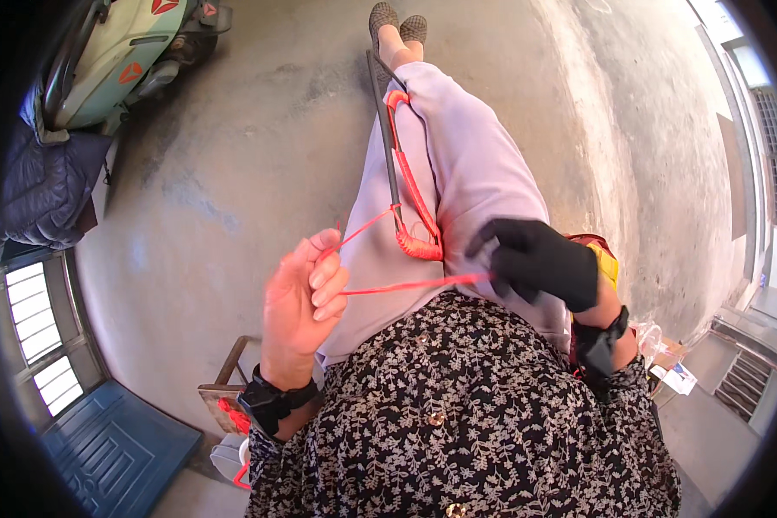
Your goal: A person wraps red cord around the rim of a circular frame.
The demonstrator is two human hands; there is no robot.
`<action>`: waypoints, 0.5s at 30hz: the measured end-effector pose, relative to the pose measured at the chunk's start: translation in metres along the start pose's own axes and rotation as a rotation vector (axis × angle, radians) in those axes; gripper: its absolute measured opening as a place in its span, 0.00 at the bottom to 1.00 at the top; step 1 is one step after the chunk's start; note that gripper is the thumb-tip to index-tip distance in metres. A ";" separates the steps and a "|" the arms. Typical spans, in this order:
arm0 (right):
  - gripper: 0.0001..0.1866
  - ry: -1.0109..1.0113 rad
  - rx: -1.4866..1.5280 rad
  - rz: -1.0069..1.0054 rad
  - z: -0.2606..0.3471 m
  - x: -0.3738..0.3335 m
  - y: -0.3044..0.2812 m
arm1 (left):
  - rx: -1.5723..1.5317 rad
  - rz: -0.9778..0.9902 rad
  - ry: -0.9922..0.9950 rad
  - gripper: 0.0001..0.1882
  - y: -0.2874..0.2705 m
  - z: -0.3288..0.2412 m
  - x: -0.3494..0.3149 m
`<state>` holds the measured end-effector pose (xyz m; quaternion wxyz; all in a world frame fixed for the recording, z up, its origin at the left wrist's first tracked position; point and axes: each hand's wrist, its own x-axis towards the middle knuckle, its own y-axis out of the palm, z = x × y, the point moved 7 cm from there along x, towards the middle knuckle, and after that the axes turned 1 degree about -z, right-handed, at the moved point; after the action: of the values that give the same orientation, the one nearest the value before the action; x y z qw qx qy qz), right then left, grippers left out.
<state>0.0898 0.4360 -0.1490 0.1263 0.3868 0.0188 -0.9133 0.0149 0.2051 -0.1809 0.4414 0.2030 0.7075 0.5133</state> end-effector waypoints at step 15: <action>0.06 -0.831 -0.500 -0.626 0.029 0.044 -0.005 | 0.485 -0.324 0.020 0.09 -0.028 0.000 -0.011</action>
<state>0.0385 0.4275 -0.1602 -0.0657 -0.0700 0.2964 -0.9502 0.0249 0.1864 -0.2014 0.4493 0.1820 0.8370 0.2538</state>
